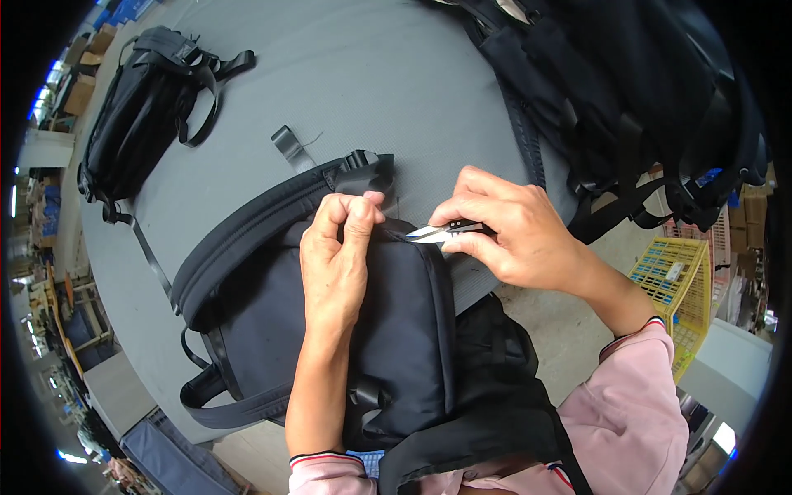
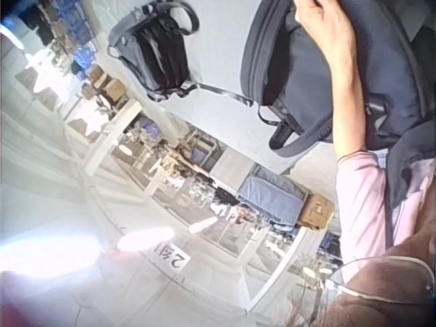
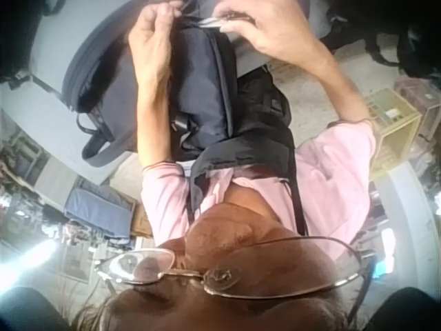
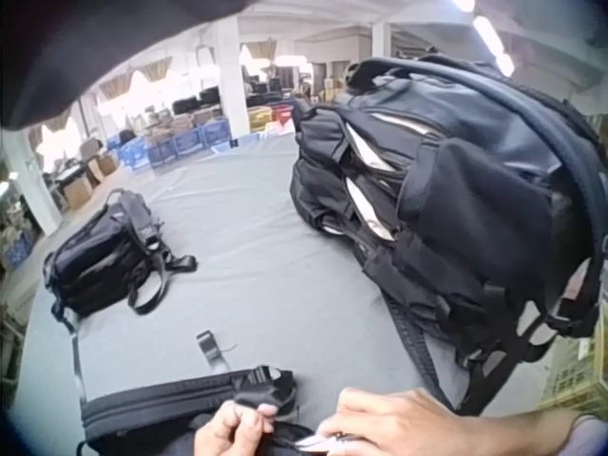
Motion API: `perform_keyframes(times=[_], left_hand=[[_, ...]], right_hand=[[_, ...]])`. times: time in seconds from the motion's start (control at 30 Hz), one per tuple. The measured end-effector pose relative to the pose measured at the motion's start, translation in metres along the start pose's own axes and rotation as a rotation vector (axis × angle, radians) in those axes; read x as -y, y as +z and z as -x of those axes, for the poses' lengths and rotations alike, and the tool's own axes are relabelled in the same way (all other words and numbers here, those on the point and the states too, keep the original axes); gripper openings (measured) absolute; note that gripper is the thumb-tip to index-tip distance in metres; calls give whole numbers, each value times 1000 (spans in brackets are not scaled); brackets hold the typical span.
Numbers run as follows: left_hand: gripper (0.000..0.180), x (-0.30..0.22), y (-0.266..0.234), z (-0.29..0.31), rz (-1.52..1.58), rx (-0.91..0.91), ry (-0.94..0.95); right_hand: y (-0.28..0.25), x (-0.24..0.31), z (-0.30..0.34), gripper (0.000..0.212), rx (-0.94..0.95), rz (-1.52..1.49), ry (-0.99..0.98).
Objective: Using a small pair of snips or scissors to trim loose threads and excess material from the straps and handles of black backpacks.
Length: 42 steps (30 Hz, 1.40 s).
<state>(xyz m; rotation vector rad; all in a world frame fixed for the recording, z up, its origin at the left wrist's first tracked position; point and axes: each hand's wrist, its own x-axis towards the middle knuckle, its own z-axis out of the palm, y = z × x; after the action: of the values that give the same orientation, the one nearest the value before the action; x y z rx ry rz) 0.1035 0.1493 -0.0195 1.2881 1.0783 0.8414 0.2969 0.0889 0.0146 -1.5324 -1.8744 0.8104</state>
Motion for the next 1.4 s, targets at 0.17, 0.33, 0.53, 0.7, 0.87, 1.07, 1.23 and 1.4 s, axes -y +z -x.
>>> perform_keyframes(times=[0.17,0.33,0.53,0.7,0.87,1.07,1.23,1.4], left_hand=[[23,-4,-1,-1,102,32,19],[44,0,-4,1,217,-55,57],[35,-11,-24,-11,-120,126,-31],[41,-18,-21,-18,65,172,-139],[48,-21,-15,-1,291,-68,9],[56,-20,-13,43,219,-217,59],[60,1,-6,76,302,-308,6],[64,6,4,79,399,-376,-30]], right_hand=[[-2,4,-8,15,9,163,-106],[4,2,-9,16,-15,138,-81],[32,-17,0,33,-62,-505,123],[52,-2,-1,32,63,-830,317],[56,2,2,22,26,-785,330],[72,1,17,17,-174,-623,268],[69,4,25,24,-281,-318,22],[63,1,25,30,-234,-289,37]])
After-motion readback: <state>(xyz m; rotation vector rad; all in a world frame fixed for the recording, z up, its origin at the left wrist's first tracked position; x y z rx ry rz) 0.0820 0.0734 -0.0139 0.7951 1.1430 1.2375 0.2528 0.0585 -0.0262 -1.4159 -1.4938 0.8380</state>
